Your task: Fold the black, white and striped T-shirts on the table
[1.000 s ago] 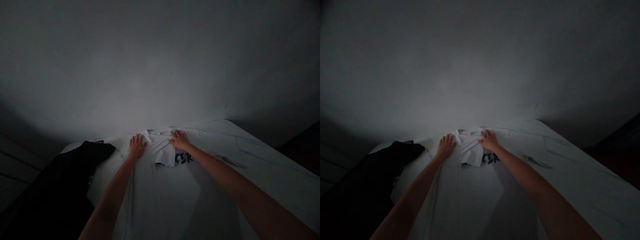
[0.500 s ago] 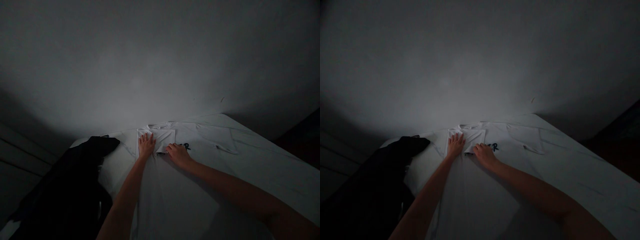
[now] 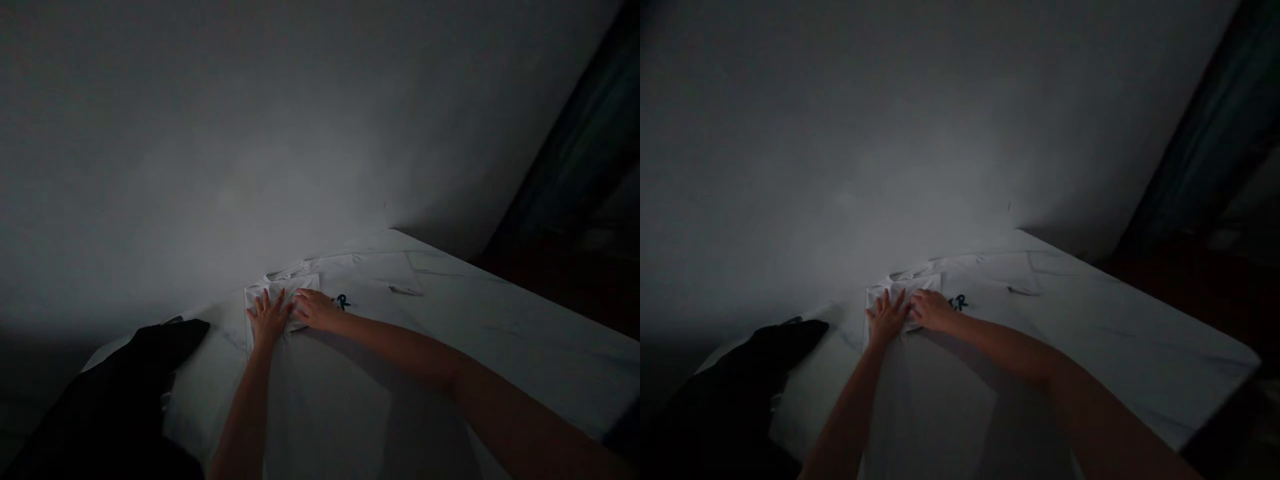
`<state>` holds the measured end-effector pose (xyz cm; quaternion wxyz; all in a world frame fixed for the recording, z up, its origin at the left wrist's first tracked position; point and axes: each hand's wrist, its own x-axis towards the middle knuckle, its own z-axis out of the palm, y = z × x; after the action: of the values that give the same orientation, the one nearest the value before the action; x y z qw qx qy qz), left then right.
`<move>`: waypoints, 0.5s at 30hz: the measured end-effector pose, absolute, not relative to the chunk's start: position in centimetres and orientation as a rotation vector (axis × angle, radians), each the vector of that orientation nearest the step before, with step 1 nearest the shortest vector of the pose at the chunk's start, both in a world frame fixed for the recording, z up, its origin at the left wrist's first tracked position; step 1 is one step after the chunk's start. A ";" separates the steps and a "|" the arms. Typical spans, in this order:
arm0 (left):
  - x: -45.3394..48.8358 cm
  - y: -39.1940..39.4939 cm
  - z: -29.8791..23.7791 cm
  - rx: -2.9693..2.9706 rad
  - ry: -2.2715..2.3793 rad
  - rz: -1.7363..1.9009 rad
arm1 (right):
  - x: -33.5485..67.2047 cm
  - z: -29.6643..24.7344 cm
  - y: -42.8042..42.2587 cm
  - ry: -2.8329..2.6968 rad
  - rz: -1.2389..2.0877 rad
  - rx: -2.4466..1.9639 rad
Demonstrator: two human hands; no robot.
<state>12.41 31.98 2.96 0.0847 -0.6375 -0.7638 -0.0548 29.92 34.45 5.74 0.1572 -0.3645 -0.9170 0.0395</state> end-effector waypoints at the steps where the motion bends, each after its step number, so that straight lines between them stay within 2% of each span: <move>1: 12.2 32.2 2.8 -1.936 -2.237 -0.152 | 29.7 5.2 34.9 -2.612 0.137 -1.028; 6: 11.4 33.4 2.3 -2.199 -1.988 -0.034 | 32.4 3.3 36.7 -2.581 0.335 -1.052; 11: 10.9 33.7 2.2 -2.228 -1.967 0.025 | 42.4 5.7 39.2 -2.056 0.323 -1.683; 15: 11.4 33.9 3.4 -2.206 -1.954 0.067 | 51.1 7.2 41.4 -1.674 0.245 -2.009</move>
<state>11.36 33.90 3.43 0.0967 -0.7449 -0.6598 0.0226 51.10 41.38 7.15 0.2546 -0.7397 -0.6163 0.0902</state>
